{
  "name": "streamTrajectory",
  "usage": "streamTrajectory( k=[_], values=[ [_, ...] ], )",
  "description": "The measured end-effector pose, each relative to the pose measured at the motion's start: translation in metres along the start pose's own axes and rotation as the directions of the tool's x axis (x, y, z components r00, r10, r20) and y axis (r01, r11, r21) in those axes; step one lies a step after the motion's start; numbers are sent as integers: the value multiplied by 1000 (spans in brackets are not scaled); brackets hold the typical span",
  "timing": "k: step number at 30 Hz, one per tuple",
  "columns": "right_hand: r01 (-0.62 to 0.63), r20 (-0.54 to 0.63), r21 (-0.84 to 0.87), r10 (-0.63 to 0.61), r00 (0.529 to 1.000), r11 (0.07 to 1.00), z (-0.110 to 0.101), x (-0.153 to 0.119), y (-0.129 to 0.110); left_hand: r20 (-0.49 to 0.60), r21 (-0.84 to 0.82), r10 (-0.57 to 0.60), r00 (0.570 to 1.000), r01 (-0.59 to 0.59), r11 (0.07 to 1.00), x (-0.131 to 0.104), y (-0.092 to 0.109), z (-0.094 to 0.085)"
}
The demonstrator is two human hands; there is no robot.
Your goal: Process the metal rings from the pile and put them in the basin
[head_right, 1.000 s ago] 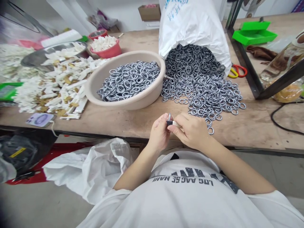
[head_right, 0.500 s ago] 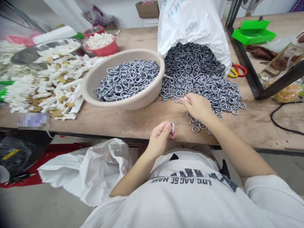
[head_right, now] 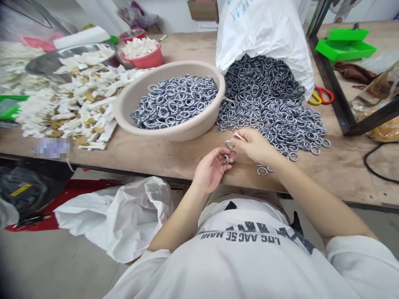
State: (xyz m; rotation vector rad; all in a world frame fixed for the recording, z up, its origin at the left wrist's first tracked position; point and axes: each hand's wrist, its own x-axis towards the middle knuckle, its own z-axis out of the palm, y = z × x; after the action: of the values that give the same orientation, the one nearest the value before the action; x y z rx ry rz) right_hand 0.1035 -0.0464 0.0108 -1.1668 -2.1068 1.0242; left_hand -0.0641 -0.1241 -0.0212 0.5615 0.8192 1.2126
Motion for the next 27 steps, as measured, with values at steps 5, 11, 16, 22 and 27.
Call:
streamTrajectory(
  k=[5,11,16,22,27],
  values=[
    [-74,42,645,62,997,760,11,-41,-13,190,79,-186,964,174,982,5,-10,17],
    [-32,-51,565,74,996,825,16,-49,-10,254,-13,-226,940,237,971,-5,-5,27],
    [187,-280,157,-138,950,970,16,-53,-11,135,2,-66,989,67,998,-13,-7,36],
    [186,-352,-100,-210,912,977,13,-64,-21,68,13,-18,998,17,1000,-18,-10,45],
    [173,-236,-521,-335,912,836,19,-80,-25,-126,-33,14,992,-18,999,-20,-9,48]
  ],
)
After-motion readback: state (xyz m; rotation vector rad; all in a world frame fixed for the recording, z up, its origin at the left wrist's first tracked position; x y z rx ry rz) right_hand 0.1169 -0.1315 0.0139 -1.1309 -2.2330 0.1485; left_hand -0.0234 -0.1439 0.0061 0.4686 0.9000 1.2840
